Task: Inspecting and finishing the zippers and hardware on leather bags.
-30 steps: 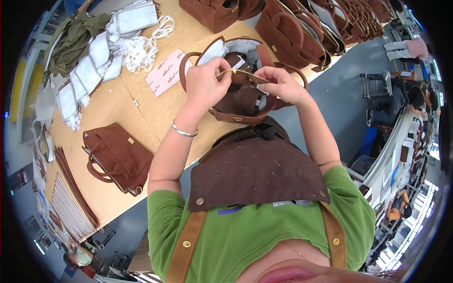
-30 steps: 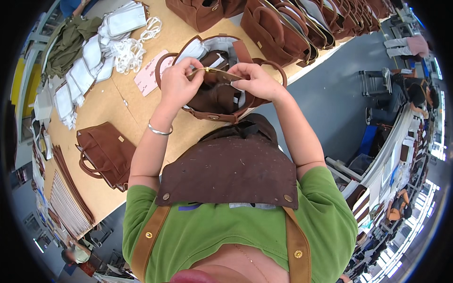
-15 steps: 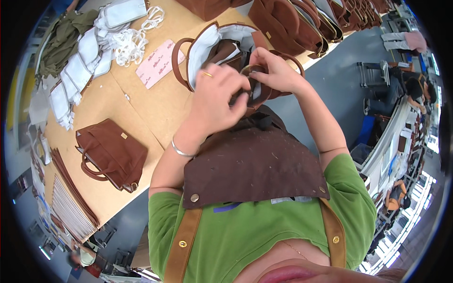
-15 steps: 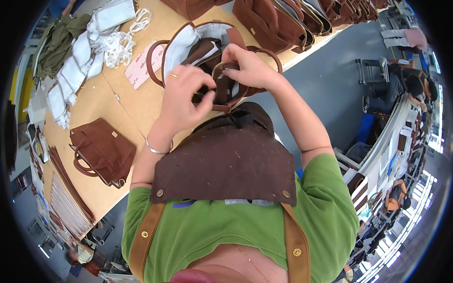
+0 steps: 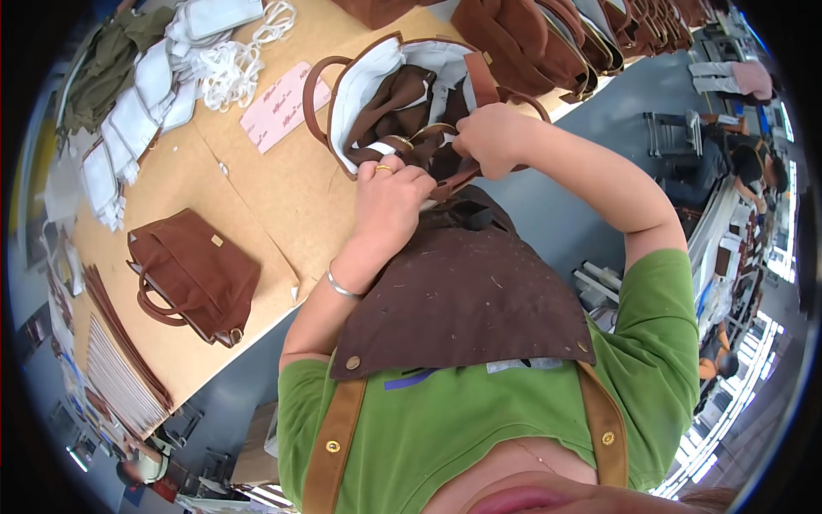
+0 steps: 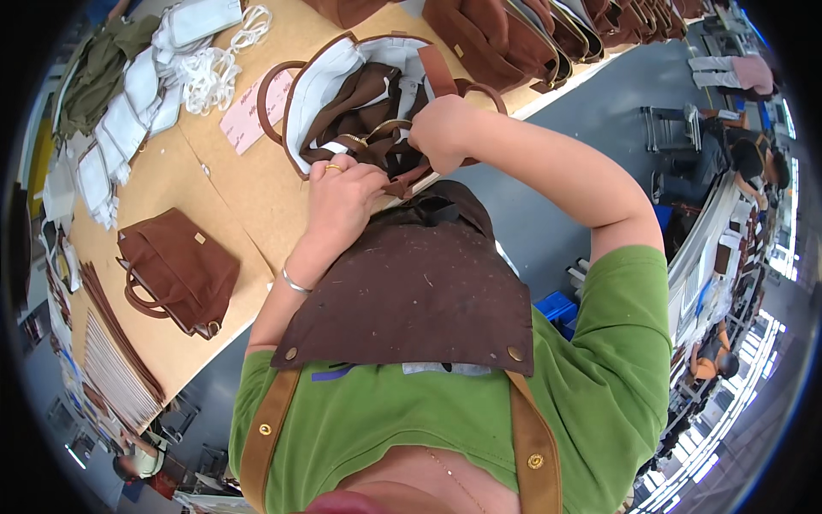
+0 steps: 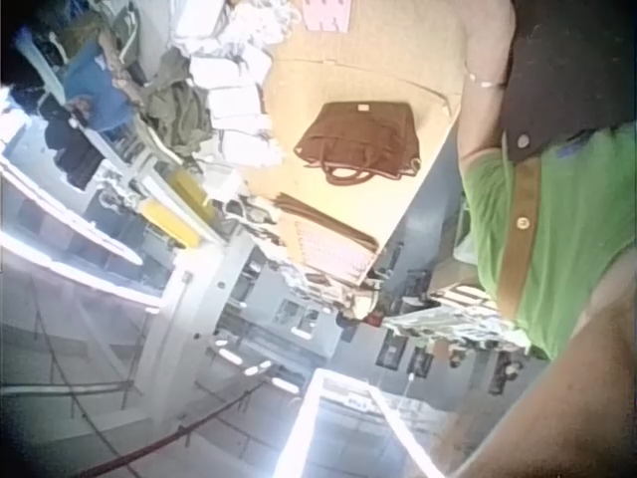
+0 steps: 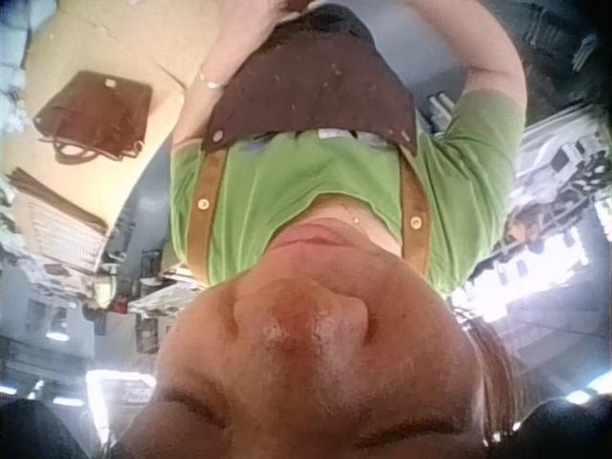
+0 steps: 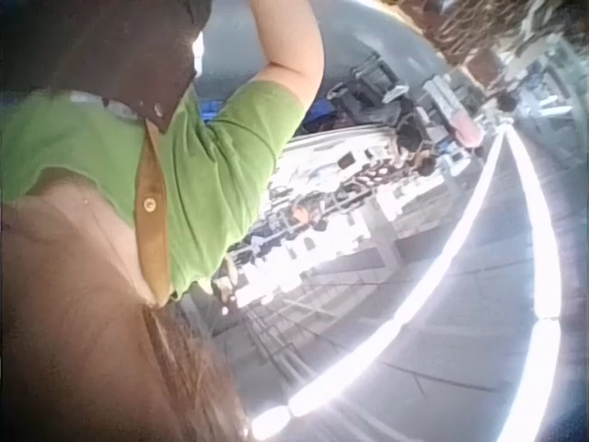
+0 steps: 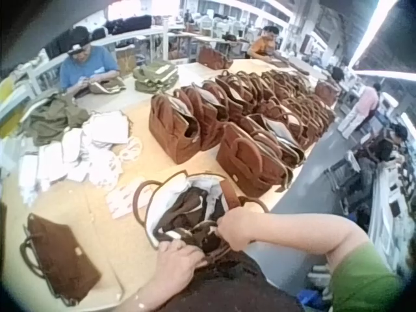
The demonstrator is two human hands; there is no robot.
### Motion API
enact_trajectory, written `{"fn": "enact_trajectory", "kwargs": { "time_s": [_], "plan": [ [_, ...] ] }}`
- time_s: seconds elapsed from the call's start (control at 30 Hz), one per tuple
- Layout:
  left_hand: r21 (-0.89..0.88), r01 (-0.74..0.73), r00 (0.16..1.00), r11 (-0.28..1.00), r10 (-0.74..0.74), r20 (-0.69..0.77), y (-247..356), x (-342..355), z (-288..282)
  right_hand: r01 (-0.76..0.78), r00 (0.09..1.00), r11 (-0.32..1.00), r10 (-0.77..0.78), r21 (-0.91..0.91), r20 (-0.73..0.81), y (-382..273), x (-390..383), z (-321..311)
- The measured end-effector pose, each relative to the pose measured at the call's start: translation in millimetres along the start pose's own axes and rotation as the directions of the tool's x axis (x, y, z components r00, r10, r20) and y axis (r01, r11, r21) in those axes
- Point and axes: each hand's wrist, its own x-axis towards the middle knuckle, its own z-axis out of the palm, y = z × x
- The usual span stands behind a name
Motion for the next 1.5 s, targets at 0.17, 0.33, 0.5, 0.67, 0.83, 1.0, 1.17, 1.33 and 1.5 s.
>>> {"fn": "enact_trajectory", "kwargs": {
  "time_s": [0.17, 0.33, 0.5, 0.67, 0.83, 1.0, 1.17, 1.33, 1.5],
  "plan": [
    [0.003, 0.080, 0.995, 0.997, -0.079, -0.062, -12.8, -7.6, -14.1, 0.172, 0.982, 0.779, -0.187, 0.603, -0.039, 25.7, -1.6, -10.0],
    [0.003, 0.186, 0.980, 0.982, -0.186, -0.065, -22.6, -11.9, -13.1, 0.529, 0.825, 0.554, -0.157, 0.643, -0.543, 32.4, -5.5, 5.9],
    [-0.035, 0.170, 0.985, 0.985, -0.171, -0.034, -20.5, -11.9, -16.9, 0.428, 0.884, 0.538, -0.082, 0.726, -0.460, 18.2, -25.2, 5.3],
    [-0.045, 0.064, 0.998, 0.997, -0.065, -0.022, -12.5, -14.9, -10.3, 0.088, 0.936, 0.871, 0.093, 0.483, -0.338, 3.5, -9.3, -22.0],
    [-0.227, -0.009, 0.998, 0.974, -0.005, -0.058, -13.7, -1.4, -32.8, 0.129, 0.990, 0.926, -0.098, 0.354, -0.103, 6.3, 43.3, -17.5],
    [-0.192, 0.099, 0.992, 0.976, -0.112, -0.057, -32.2, 15.6, -41.3, 0.104, 0.993, 0.613, -0.013, 0.783, -0.121, 10.7, 23.8, -23.5],
    [-0.034, 0.074, 0.997, 0.997, -0.074, -0.026, -42.2, 31.0, -44.4, 0.234, 0.972, 0.176, -0.066, 0.956, -0.226, 9.3, 9.2, -9.9],
    [-0.385, 0.109, 0.967, 0.917, -0.007, 0.256, -67.7, 41.9, -67.1, 0.176, 0.984, 0.230, -0.081, 0.957, -0.161, 14.6, 11.6, 5.8],
    [-0.260, 0.091, 0.973, 0.961, -0.142, -0.183, -84.6, 48.1, -54.6, 0.282, 0.959, 0.221, -0.055, 0.934, -0.277, 3.8, 9.2, 3.1]
  ]
}}
